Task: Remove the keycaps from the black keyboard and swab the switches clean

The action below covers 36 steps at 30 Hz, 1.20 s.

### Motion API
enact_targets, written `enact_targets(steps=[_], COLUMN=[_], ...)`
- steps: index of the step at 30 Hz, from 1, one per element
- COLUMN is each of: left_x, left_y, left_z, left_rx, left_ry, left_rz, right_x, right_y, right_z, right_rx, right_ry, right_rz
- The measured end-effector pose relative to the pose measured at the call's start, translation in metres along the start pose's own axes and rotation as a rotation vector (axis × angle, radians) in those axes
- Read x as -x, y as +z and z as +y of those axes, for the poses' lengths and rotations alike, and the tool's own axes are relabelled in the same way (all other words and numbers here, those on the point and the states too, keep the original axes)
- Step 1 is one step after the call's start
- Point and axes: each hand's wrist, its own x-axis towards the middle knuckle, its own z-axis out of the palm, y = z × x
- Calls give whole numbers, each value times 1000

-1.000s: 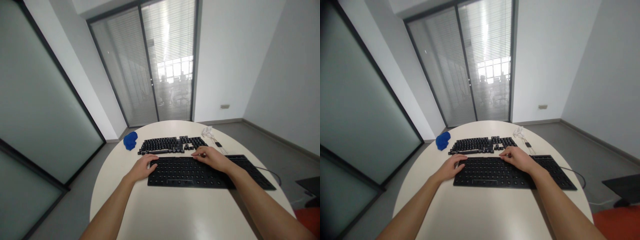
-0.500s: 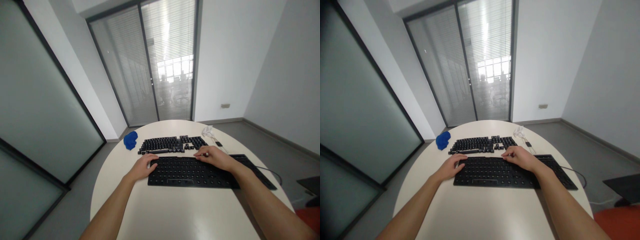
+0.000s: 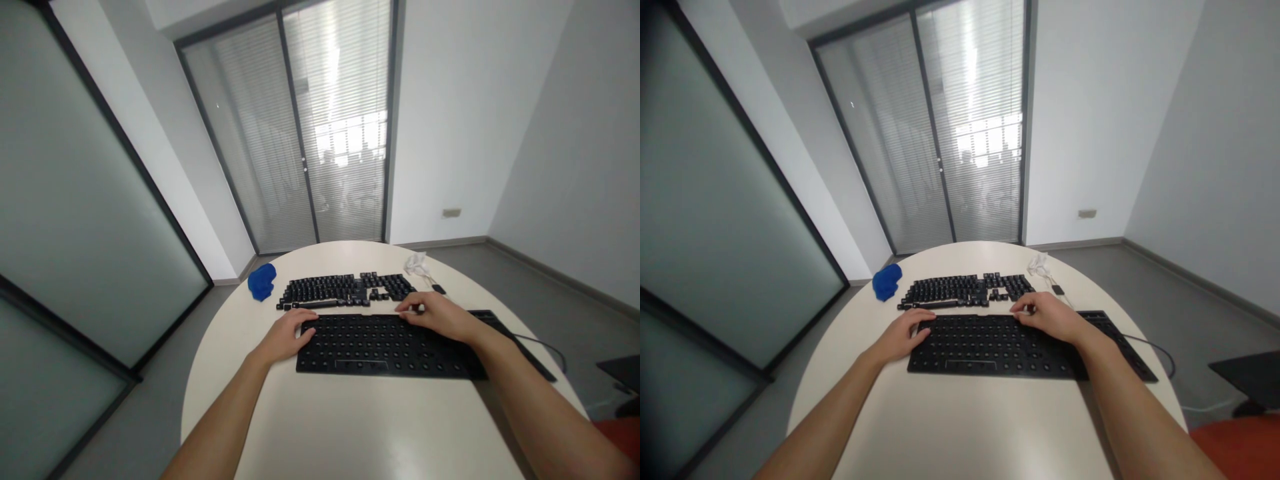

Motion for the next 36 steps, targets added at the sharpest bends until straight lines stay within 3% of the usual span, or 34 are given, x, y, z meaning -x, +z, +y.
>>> enact_targets(steps=[10, 17, 36], left_x=[0, 0, 1], left_y=[-1, 0, 0], left_z=[0, -1, -1], left_rx=[0, 8, 14], left_ry=[-10, -1, -13], left_rz=[-3, 13, 4], right_x=[1, 0, 4], right_y=[-1, 0, -6], right_z=[6, 13, 3], right_rx=[26, -19, 75], right_ry=[47, -31, 83], right_rz=[2, -5, -6])
